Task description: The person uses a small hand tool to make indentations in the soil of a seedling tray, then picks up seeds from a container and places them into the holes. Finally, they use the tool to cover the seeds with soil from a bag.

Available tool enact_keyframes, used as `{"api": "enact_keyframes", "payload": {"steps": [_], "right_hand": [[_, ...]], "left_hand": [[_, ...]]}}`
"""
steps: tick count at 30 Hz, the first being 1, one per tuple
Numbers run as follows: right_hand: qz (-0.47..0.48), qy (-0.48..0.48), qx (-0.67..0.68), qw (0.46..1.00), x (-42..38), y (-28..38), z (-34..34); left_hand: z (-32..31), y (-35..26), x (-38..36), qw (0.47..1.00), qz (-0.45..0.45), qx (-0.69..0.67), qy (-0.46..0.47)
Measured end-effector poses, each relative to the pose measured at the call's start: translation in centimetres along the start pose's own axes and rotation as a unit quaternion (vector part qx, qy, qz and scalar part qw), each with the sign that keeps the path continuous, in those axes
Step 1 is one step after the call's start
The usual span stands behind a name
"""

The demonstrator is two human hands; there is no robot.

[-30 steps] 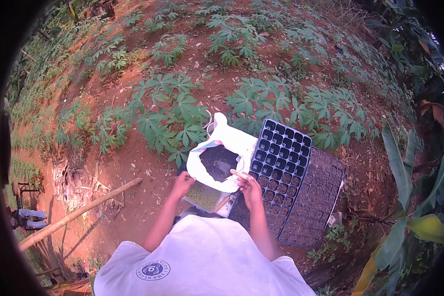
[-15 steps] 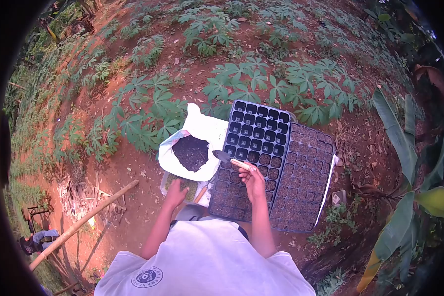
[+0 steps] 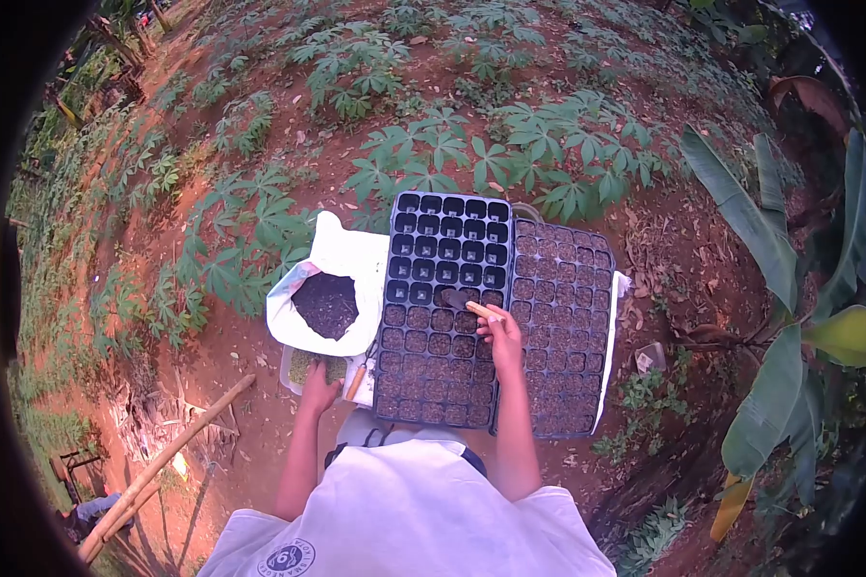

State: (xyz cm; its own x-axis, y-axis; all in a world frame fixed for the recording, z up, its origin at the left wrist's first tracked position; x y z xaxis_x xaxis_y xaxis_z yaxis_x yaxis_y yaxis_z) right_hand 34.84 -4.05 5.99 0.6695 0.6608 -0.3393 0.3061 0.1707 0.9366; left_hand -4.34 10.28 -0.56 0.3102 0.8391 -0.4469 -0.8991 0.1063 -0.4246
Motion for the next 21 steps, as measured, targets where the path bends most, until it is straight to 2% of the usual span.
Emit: {"api": "enact_keyframes", "payload": {"steps": [1, 5, 6, 8, 11, 18, 19, 21], "right_hand": [[0.003, 0.001, 0.000, 1.000, 0.1, 0.1, -0.4], [0.138, 0.044, -0.167, 0.975, -0.8, 1.8, -2.0], [0.140, 0.046, -0.167, 0.975, -1.2, 2.9, -2.3], [0.214, 0.050, -0.257, 0.941, -2.7, 5.2, -3.0], [0.204, 0.094, -0.333, 0.916, -2.6, 4.6, -3.3], [0.248, 0.079, -0.324, 0.909, -3.1, 5.6, -3.0], [0.221, 0.096, -0.349, 0.905, -2.9, 5.4, -3.1], [0.228, 0.102, -0.359, 0.899, -2.7, 5.5, -3.2]], "left_hand": [[0.0, 0.0, 0.3, 1.000, -0.001, -0.005, -0.003], [-0.4, 0.3, 0.2, 1.000, 0.002, -0.003, -0.007], [-0.4, 0.3, 0.5, 1.000, 0.001, 0.004, -0.006], [-0.6, 0.3, 0.6, 1.000, 0.001, 0.009, -0.004], [-0.8, 0.2, 0.6, 1.000, 0.003, 0.010, -0.005], [-1.0, 0.3, 0.9, 1.000, 0.021, 0.008, 0.009], [-1.1, 0.5, 1.1, 1.000, 0.021, 0.014, 0.010], [-1.1, 0.5, 1.2, 0.999, 0.027, 0.019, 0.011]]}}
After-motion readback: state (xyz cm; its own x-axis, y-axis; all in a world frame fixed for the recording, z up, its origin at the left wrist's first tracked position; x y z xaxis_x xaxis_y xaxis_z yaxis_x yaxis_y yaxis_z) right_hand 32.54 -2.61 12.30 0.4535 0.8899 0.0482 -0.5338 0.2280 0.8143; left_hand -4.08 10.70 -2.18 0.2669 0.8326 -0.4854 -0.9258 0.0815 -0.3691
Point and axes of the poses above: each hand's wrist, its own x-axis towards the middle knuckle, its own z-axis out of the back of the hand, y = z × x, the point moved 6 cm from there along x, towards the middle knuckle
